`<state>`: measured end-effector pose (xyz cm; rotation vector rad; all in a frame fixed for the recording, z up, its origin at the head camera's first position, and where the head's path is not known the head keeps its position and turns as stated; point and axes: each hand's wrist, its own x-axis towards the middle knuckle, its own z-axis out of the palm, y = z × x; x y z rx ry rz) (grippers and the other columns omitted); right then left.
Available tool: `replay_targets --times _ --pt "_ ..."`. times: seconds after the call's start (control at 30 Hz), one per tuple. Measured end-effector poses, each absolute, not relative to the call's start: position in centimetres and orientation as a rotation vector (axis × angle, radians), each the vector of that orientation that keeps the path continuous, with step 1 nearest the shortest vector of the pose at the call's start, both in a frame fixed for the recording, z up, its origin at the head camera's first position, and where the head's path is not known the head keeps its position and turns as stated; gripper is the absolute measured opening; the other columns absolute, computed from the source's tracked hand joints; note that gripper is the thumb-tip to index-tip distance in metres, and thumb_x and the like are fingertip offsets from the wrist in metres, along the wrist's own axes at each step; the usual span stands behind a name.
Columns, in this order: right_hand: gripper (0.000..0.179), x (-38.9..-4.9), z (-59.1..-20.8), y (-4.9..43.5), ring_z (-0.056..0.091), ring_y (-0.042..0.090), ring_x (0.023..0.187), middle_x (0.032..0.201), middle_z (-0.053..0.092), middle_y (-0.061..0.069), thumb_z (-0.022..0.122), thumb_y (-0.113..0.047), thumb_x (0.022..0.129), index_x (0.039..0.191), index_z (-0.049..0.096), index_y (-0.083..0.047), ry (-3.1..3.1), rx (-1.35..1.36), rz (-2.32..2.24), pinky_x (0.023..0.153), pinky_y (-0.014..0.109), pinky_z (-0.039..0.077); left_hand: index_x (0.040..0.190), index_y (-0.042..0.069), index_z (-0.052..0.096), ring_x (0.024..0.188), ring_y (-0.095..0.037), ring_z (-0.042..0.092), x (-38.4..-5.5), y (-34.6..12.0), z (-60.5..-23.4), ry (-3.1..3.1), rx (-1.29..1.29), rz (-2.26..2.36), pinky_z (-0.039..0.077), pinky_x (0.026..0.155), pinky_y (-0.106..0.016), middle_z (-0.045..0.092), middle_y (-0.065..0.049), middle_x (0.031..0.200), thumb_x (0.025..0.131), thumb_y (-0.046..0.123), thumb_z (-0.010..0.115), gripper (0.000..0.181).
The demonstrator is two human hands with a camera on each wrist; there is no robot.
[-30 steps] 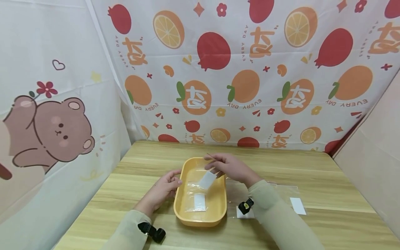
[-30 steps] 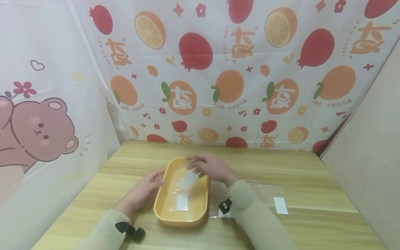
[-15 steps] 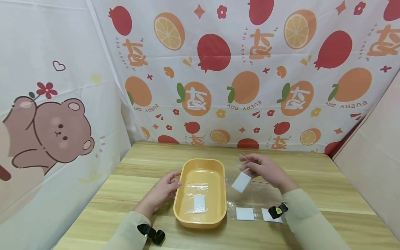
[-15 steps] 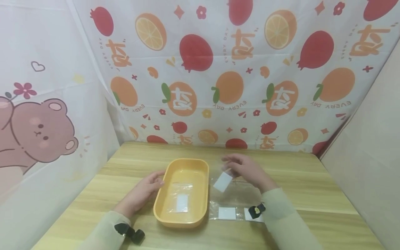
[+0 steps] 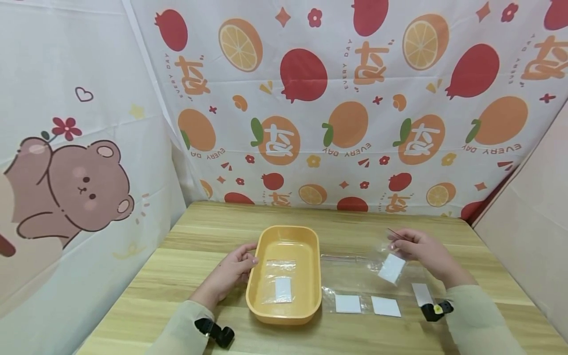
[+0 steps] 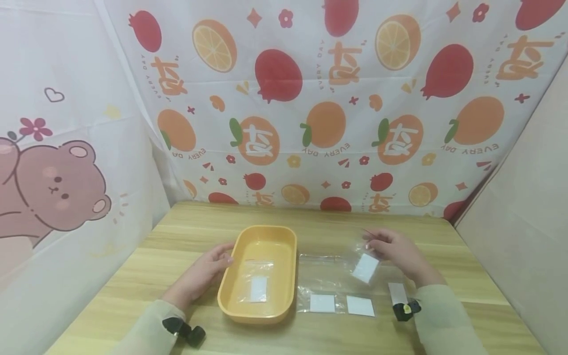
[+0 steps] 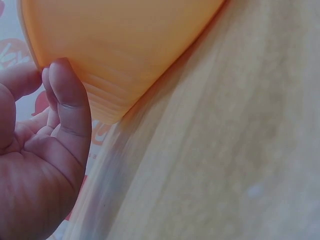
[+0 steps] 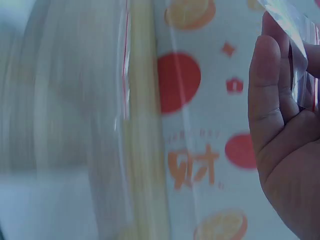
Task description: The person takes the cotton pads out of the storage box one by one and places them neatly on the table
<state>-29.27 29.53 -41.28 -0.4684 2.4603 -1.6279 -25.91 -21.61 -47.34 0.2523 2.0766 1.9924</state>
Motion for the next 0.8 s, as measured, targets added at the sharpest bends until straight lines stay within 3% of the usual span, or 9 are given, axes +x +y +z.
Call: replay_targets --times 0.1,0.27,0.37,0.5,0.63,0.8 --pt "0.038 -29.2 -41.5 31.7 0.068 0.014 0.096 0.133 0.063 0.018 0.061 -0.020 0.103 0.126 0.059 0.010 2.477 -0.427 -1.624 0.079 0.032 0.058 0.153 -0.001 0.033 0.086 -0.024 0.064 -25.9 -21.6 -47.3 2.072 0.245 1.996 0.058 0.072 -0.035 0.058 -0.020 0.106 0.103 0.012 0.057 0.057" --pt "0.032 -28.9 -42.3 35.3 0.066 0.007 0.103 0.129 0.066 -0.008 0.060 -0.019 0.103 0.118 0.062 0.010 2.454 -0.398 -1.638 0.081 0.028 0.057 0.153 -0.001 0.032 0.086 -0.025 0.064 -25.8 -21.6 -47.2 2.075 0.256 1.988 0.059 0.071 -0.036 0.058 -0.022 0.107 0.103 0.013 0.058 0.059" --pt "0.031 -28.7 -42.8 37.1 0.064 0.003 0.108 0.129 0.065 -0.013 0.059 -0.019 0.104 0.115 0.063 0.011 2.428 -0.370 -1.617 0.085 0.026 0.056 0.154 -0.001 0.031 0.087 -0.025 0.064 -25.7 -21.6 -47.1 2.077 0.260 1.982 0.058 0.072 -0.036 0.058 -0.023 0.108 0.103 0.014 0.058 0.059" --pt "0.033 -28.3 -43.1 39.0 0.063 0.004 0.108 0.131 0.064 -0.012 0.059 -0.024 0.104 0.118 0.065 0.005 2.459 -0.309 -1.506 0.083 0.028 0.056 0.154 -0.001 0.031 0.089 -0.026 0.064 -25.5 -21.7 -47.2 2.071 0.247 1.981 0.058 0.073 -0.036 0.057 -0.024 0.110 0.104 0.013 0.057 0.058" --pt "0.034 -28.0 -43.2 40.1 0.062 0.009 0.095 0.136 0.063 -0.002 0.061 -0.030 0.102 0.121 0.068 -0.002 2.512 -0.267 -1.379 0.073 0.032 0.055 0.154 -0.001 0.031 0.091 -0.027 0.064 -25.5 -21.8 -47.3 2.068 0.240 1.991 0.058 0.074 -0.036 0.057 -0.025 0.111 0.104 0.012 0.056 0.058" --pt "0.035 -27.4 -42.8 41.5 0.058 0.012 0.077 0.119 0.069 0.009 0.061 -0.025 0.102 0.122 0.065 0.004 2.507 -0.276 -1.334 0.065 0.033 0.055 0.154 -0.002 0.030 0.089 -0.026 0.064 -25.6 -21.6 -47.1 2.065 0.252 1.994 0.059 0.074 -0.036 0.058 -0.024 0.111 0.103 0.012 0.056 0.058"
